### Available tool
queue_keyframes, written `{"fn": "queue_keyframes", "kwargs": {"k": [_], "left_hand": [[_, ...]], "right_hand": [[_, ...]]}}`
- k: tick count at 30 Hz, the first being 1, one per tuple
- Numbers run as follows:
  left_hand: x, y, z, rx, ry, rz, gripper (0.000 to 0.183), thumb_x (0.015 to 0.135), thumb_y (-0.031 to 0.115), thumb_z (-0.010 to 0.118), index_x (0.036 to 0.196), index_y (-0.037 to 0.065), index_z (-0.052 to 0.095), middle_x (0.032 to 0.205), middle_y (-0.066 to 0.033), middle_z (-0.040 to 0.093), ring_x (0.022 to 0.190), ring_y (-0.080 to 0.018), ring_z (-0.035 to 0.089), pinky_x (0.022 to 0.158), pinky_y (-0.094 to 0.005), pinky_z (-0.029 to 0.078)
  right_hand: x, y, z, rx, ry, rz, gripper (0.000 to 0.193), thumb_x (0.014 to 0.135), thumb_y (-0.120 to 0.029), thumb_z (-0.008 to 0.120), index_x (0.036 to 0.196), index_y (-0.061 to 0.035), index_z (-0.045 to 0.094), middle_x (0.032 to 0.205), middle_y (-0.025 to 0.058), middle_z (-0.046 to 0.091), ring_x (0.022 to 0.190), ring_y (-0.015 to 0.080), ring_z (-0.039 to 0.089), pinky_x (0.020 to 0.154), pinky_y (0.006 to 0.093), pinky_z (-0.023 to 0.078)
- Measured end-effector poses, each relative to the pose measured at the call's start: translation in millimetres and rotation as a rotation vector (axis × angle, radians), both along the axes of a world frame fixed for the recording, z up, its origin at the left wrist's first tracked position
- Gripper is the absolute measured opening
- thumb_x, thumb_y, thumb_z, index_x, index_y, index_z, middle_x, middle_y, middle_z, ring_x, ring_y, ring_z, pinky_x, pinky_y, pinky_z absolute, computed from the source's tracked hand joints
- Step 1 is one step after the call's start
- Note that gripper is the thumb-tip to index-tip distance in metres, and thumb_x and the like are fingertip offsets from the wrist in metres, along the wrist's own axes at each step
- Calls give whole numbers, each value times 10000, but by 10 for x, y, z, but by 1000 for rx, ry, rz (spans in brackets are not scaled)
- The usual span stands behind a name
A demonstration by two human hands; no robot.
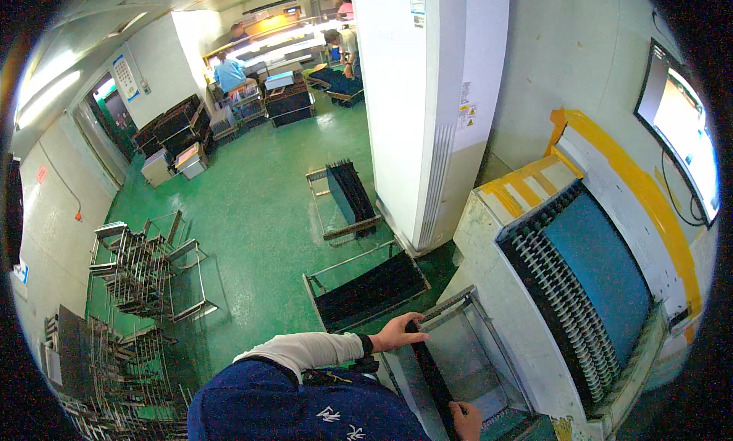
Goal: Feeding blue plates into a processing machine using metal frames.
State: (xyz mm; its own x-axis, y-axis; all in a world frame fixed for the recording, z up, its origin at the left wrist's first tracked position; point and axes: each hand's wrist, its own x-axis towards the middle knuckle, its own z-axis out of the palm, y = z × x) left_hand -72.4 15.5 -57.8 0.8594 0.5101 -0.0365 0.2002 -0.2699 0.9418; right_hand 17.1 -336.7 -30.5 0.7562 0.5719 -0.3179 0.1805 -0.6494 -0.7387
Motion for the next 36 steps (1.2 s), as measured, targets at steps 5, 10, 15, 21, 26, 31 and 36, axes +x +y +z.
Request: {"fn": "queue_keyframes", "kwargs": {"k": [5, 10, 15, 21, 26, 31, 36], "left_hand": [[0, 7, -37, -6, 10, -6, 738, 789, 485, 787, 1311, 24, 541, 1088, -85, 640, 1023, -208, 611, 917, -322, 480], [-14, 11, 51, -43, 36, -27, 764, 789, 512, 760, 1316, 9, 534, 1212, -166, 611, 1153, -289, 576, 996, -362, 443], [-38, 22, 133, -73, 60, -31, 774, 786, 524, 752, 1313, 1, 534, 1272, -204, 599, 1207, -322, 562, 1030, -379, 428], [-13, 14, 123, -69, 56, -39, 774, 788, 529, 752, 1312, 2, 535, 1281, -200, 595, 1219, -321, 555, 1037, -380, 422], [-25, 20, 160, -58, 58, -39, 784, 785, 531, 753, 1312, -6, 534, 1283, -199, 595, 1221, -316, 556, 1040, -380, 422], [-28, 16, 221, -81, 74, -43, 788, 783, 526, 752, 1314, -12, 532, 1285, -200, 597, 1217, -318, 562, 1040, -379, 425], [-27, 21, 187, -70, 67, -50, 788, 790, 522, 746, 1324, -12, 523, 1296, -203, 589, 1228, -320, 553, 1046, -380, 422]], "right_hand": [[-34, 7, 11, 21, -25, -16, 338, 855, -303, 692, 890, 32, 730, 705, 113, 688, 677, 185, 644, 649, 339, 479], [-9, 26, 38, -6, -20, 18, 342, 862, -304, 683, 878, 36, 721, 688, 122, 677, 651, 186, 639, 621, 342, 470], [-25, 76, 149, 2, -33, 39, 340, 864, -301, 687, 882, 38, 718, 677, 123, 673, 639, 187, 638, 615, 342, 469], [-21, 23, 58, 26, -38, 33, 313, 866, -274, 688, 892, 36, 720, 691, 121, 681, 656, 197, 647, 626, 345, 476], [-40, 51, 118, 40, -40, 30, 307, 865, -264, 687, 899, 39, 719, 720, 140, 696, 677, 205, 659, 652, 346, 488], [-52, 69, 161, 34, -35, 13, 301, 859, -250, 691, 919, 43, 721, 764, 151, 712, 711, 204, 674, 681, 340, 500], [-53, 75, 170, 28, -4, -5, 305, 857, -250, 693, 918, 47, 719, 772, 158, 715, 715, 206, 678, 682, 341, 501]]}}
